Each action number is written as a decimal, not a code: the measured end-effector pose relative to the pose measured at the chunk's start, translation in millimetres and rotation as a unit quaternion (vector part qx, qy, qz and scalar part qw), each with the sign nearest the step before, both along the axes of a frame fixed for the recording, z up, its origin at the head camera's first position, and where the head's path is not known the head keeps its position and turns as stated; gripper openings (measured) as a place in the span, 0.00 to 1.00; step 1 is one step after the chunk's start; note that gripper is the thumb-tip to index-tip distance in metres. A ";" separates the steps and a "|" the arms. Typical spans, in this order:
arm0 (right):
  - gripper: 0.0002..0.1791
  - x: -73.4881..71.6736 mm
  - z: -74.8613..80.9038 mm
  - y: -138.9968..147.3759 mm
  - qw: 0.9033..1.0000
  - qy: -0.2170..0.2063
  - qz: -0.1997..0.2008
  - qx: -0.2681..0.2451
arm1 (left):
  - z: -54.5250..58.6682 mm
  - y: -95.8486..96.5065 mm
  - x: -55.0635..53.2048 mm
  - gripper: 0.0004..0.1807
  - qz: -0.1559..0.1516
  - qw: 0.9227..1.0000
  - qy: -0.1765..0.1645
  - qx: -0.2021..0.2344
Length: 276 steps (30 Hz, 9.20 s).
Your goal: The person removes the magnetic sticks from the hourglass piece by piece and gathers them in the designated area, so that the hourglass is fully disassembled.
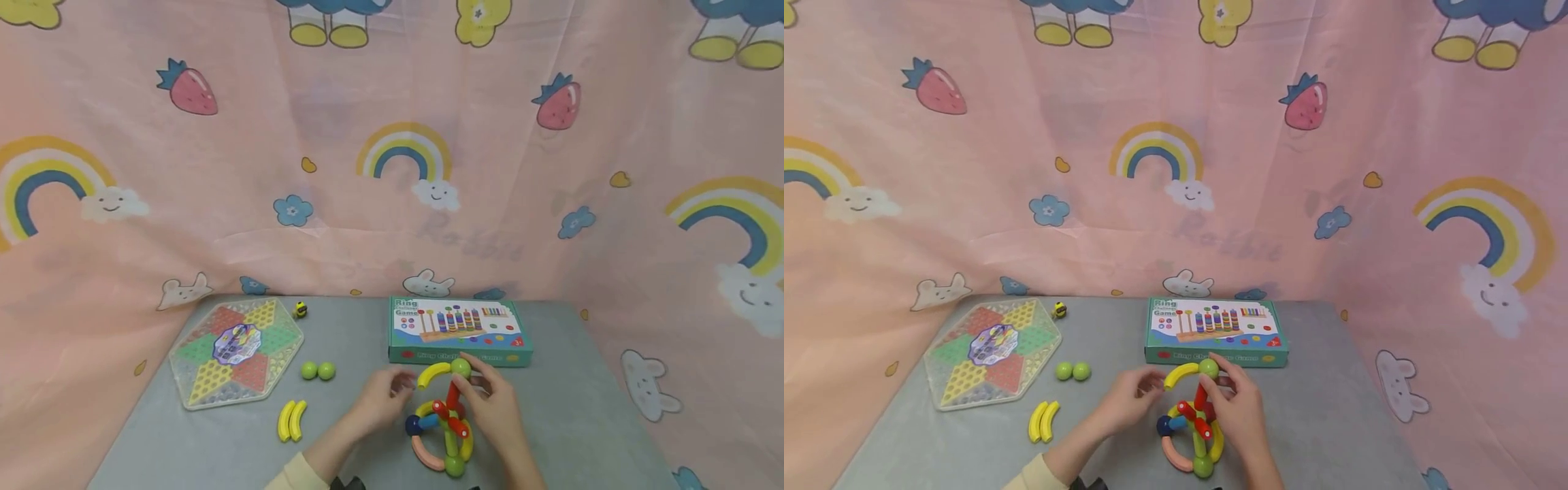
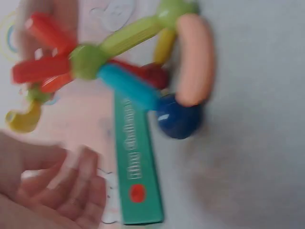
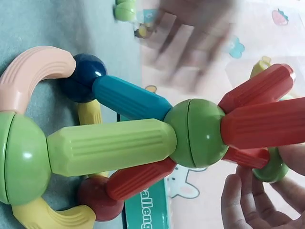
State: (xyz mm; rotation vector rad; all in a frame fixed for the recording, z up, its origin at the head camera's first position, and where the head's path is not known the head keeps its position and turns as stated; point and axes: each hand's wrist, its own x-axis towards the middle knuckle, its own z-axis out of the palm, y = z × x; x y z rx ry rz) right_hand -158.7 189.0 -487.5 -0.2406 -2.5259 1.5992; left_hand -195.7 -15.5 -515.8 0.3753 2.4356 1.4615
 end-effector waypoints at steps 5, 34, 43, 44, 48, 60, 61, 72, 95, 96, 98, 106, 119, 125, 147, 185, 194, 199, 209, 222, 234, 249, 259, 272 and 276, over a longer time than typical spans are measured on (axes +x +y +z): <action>0.26 -0.6 -0.8 -2.3 1.000 -0.004 0.005 0.005 | 22.4 -1.5 -15.4 0.17 0.003 0.994 0.007 0.110; 0.24 0.3 -3.6 1.3 1.000 -0.004 -0.005 0.008 | 16.7 -21.6 -10.8 0.15 -0.016 0.987 -0.097 0.126; 0.25 2.2 -1.2 0.5 1.000 -0.009 -0.002 0.002 | 2.3 -45.4 -2.8 0.20 -0.008 0.981 -0.136 0.140; 0.25 2.2 -1.2 0.5 1.000 -0.010 -0.002 0.003 | 1.6 -47.0 -2.2 0.22 -0.006 0.979 -0.145 0.143; 0.25 2.6 -1.3 2.0 1.000 -0.012 -0.003 0.006 | 1.6 -48.7 0.8 0.29 -0.008 0.974 -0.167 0.152; 0.26 4.9 4.0 0.8 1.000 -0.012 -0.003 -0.001 | -1.2 -78.7 5.9 0.43 0.011 0.998 0.024 -0.063; 0.26 5.3 4.4 0.5 1.000 -0.011 -0.003 -0.003 | -2.6 -85.5 5.8 0.43 0.007 0.994 0.054 -0.098; 0.24 5.2 4.1 0.2 1.000 -0.017 -0.005 -0.011 | -34.8 -153.3 9.6 0.42 0.013 0.964 0.171 -0.205; 0.27 3.0 -1.7 4.1 1.000 -0.006 0.002 -0.010 | -35.1 -139.1 24.6 0.45 -0.055 0.954 0.194 -0.220; 0.28 3.8 -2.3 4.1 1.000 -0.007 0.005 -0.011 | -34.6 -131.6 27.2 0.43 -0.063 0.957 0.191 -0.210; 0.28 5.0 -4.6 4.1 1.000 -0.009 0.014 -0.015 | -33.7 -114.1 32.7 0.40 -0.084 0.963 0.166 -0.194; 0.33 10.4 -12.7 2.4 0.997 -0.034 0.031 -0.064 | -42.6 -39.5 38.2 0.40 -0.136 0.977 0.054 -0.158; 0.36 8.8 -20.5 1.9 0.987 -0.081 0.050 -0.131 | -48.5 -4.4 24.7 0.31 -0.140 0.973 0.063 -0.172; 0.50 11.3 -32.1 5.3 0.967 -0.119 0.099 -0.204 | -49.0 -4.2 30.3 0.26 -0.144 0.968 0.096 -0.181; 0.53 7.5 -41.5 10.7 0.949 -0.145 0.149 -0.236 | -47.4 3.0 39.2 0.25 -0.137 0.971 0.078 -0.179; 0.35 18.5 -50.2 -16.2 0.992 -0.101 0.030 -0.069 | -33.2 22.0 47.5 0.27 0.009 0.996 -0.079 -0.051; 0.28 15.4 -52.6 -16.2 0.994 -0.078 0.022 -0.067 | -20.7 -30.4 10.4 0.28 -0.014 0.983 -0.023 -0.183; 0.27 14.8 -52.1 -16.8 0.994 -0.090 0.026 -0.060 | -38.4 -41.0 9.6 0.21 -0.029 0.977 0.020 -0.211; 0.26 13.1 -49.4 -15.1 0.993 -0.093 0.044 -0.049 | -28.0 -52.9 7.8 0.17 -0.052 0.993 -0.007 -0.104; 0.23 5.7 -49.1 -7.1 0.988 -0.079 0.112 -0.067 | 7.1 -49.3 -4.7 0.23 -0.085 0.995 -0.041 0.017; 0.26 5.9 -52.2 -15.0 0.990 -0.066 0.095 -0.076 | 26.4 -32.9 -16.8 0.20 -0.086 0.996 0.008 -0.018; 0.24 7.3 -58.6 -42.0 0.996 -0.017 -0.013 -0.085 | 35.6 -29.9 -15.1 0.18 -0.083 0.996 -0.028 0.015; 0.24 8.0 -61.2 -42.3 0.995 -0.009 -0.015 -0.101 | 37.2 -26.5 -10.8 0.18 -0.065 0.987 -0.112 0.091; 0.24 9.0 -59.2 -41.0 0.994 -0.010 0.012 -0.110 | 24.8 -39.2 -14.7 0.22 -0.016 0.958 -0.183 0.221; 0.23 8.1 -60.0 -39.9 0.994 -0.020 0.009 -0.106 | 17.0 -57.1 -29.0 0.17 0.033 0.997 -0.037 0.062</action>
